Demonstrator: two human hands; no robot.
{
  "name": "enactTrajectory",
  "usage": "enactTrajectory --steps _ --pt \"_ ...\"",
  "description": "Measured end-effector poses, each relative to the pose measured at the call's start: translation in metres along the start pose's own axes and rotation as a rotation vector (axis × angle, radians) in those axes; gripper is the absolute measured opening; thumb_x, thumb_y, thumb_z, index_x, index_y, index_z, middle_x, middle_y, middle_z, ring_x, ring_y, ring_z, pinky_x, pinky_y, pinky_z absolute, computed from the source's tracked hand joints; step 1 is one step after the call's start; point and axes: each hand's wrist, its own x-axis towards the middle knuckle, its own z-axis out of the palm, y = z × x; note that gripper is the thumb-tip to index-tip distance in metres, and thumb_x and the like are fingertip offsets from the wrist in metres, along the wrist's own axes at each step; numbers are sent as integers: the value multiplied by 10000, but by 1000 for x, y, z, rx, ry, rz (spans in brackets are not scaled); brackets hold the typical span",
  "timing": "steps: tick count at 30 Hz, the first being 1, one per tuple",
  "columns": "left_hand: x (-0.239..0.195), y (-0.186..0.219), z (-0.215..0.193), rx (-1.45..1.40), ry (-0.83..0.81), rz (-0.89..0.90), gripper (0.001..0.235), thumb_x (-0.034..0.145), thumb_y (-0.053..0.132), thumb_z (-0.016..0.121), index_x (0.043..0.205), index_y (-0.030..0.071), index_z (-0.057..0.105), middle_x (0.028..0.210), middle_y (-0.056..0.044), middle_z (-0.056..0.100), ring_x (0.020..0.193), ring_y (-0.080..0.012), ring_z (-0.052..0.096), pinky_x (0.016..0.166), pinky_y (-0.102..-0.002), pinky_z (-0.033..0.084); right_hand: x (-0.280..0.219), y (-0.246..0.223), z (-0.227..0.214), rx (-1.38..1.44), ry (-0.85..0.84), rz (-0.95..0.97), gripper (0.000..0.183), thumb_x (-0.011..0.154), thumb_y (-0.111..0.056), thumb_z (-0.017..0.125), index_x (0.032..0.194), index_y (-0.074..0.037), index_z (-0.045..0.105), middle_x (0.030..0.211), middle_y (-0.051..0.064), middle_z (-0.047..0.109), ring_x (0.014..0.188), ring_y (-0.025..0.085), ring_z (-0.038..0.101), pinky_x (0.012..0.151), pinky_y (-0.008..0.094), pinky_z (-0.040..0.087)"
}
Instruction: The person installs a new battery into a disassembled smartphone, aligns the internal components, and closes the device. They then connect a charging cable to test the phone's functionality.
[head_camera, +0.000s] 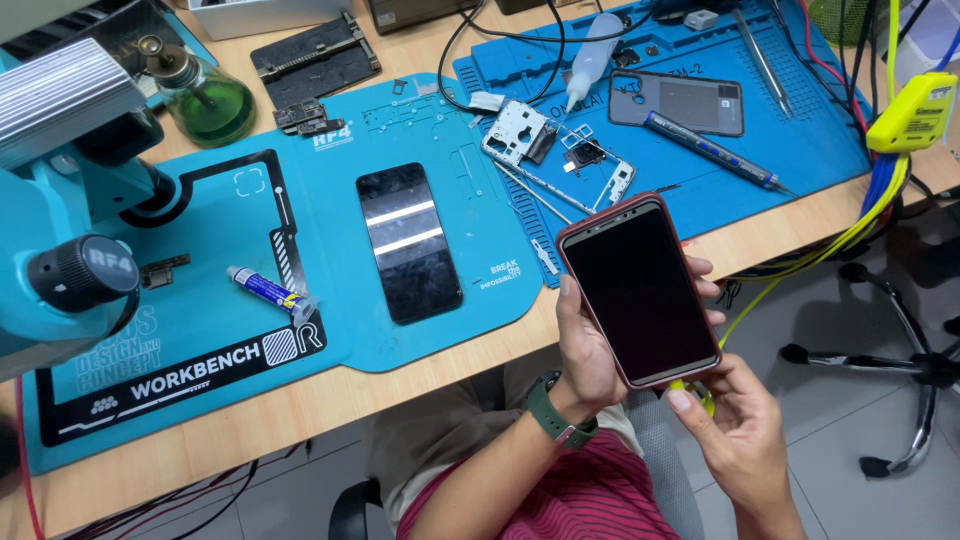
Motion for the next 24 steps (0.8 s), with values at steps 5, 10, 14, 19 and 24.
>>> enactTrajectory --steps 5,10,14,19,24 --pt "0 -1 -1 17 5 -5 1052 1097 772 383 1744 -56 426 1613 -289 580 1417 -372 651 1211 -538 579 5 -25 13 -138 129 -83 665 856 -48 787 1452 73 517 1373 202 668 1297 265 658 1165 359 511" --pt "0 -4 7 143 13 11 1024 1107 766 322 1685 -69 460 1572 -262 604 1401 -349 652 1213 -533 551 12 -73 28 -354 170 -347 912 783 -127 843 1549 120 413 1505 307 575 1424 393 622 1286 466 507" --pt "0 -10 13 341 23 26 993 1073 767 315 1593 -54 519 1548 -223 616 1426 -308 624 1297 -464 464 16 -63 19 -671 138 -449 1219 710 -424 951 1656 65 358 1549 278 576 1431 395 644 1236 484 534" --pt "1 -22 11 473 33 100 890 1092 653 409 1804 310 0 1533 -317 571 1427 -406 605 1272 -564 463 22 -57 4 -755 154 -352 1291 667 -419 1022 1693 2 359 1534 217 652 1390 298 682 1200 409 543" --pt "0 -33 -5 614 26 -75 770 1153 569 332 1775 137 191 1708 -176 444 1563 -311 487 1275 -450 468 27 -61 -6 -887 380 -572 963 737 -220 970 1497 127 490 1423 290 703 1291 371 753 1121 406 629"
